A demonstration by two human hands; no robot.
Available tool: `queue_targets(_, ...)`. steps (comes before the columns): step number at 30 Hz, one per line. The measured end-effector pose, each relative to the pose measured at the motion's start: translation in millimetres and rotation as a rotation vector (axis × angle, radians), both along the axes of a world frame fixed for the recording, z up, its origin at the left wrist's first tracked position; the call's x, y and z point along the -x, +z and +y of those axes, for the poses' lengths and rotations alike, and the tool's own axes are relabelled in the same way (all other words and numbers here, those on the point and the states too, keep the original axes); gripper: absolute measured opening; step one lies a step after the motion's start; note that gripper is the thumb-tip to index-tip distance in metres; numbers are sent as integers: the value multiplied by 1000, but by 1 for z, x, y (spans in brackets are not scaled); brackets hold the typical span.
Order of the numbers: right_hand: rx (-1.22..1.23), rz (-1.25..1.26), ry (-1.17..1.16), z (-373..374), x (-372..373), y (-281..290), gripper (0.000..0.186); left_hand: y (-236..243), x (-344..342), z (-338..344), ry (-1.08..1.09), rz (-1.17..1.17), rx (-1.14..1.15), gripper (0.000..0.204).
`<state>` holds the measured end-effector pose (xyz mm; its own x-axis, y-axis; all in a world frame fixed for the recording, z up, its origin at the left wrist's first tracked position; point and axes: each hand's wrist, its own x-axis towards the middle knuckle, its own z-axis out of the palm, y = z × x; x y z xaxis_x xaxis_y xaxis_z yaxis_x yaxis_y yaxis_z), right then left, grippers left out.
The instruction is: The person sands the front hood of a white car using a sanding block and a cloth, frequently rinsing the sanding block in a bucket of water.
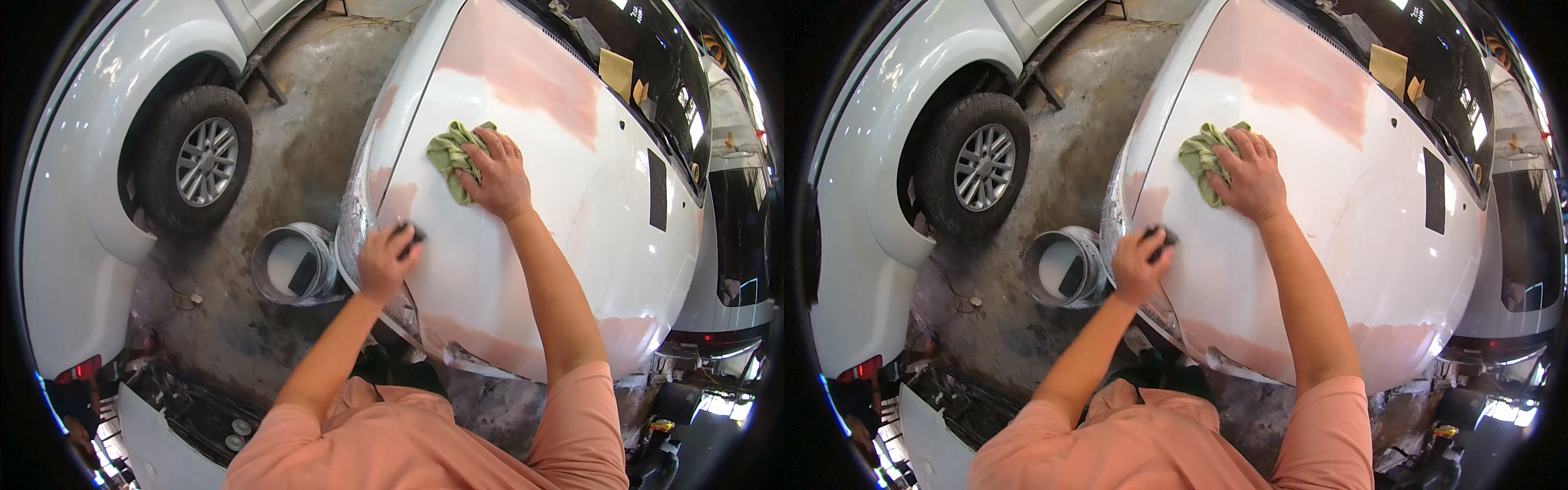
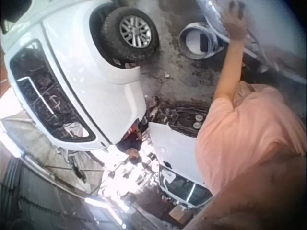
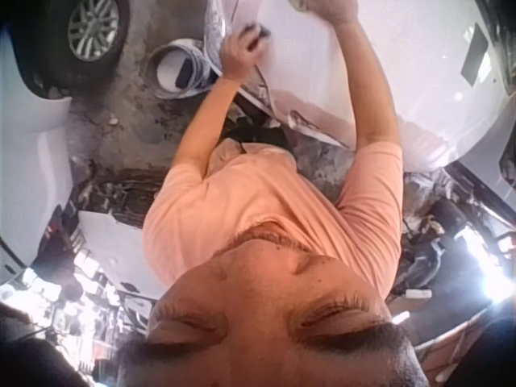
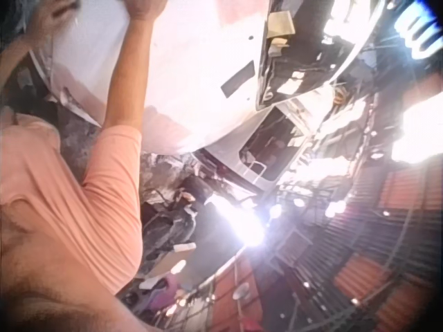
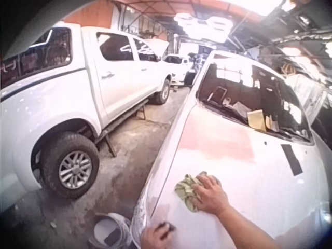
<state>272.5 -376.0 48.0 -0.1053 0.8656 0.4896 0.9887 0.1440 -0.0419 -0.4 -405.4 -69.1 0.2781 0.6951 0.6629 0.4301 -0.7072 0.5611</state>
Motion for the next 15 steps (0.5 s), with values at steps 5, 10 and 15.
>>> queue_targets(5, 14, 9, -18, -1, 3, 1, 42, 24, -22, 69, 167, -51, 87, 35)
queue_targets(10, 37, 8, -38, -3, 2, -1, 41, -18, -8, -43, 145, -109, 109, 33)
queue_targets(15, 16, 10, -7, 1, 4, -2, 42, 12, -22, 27, 270, -128, 181, 34)
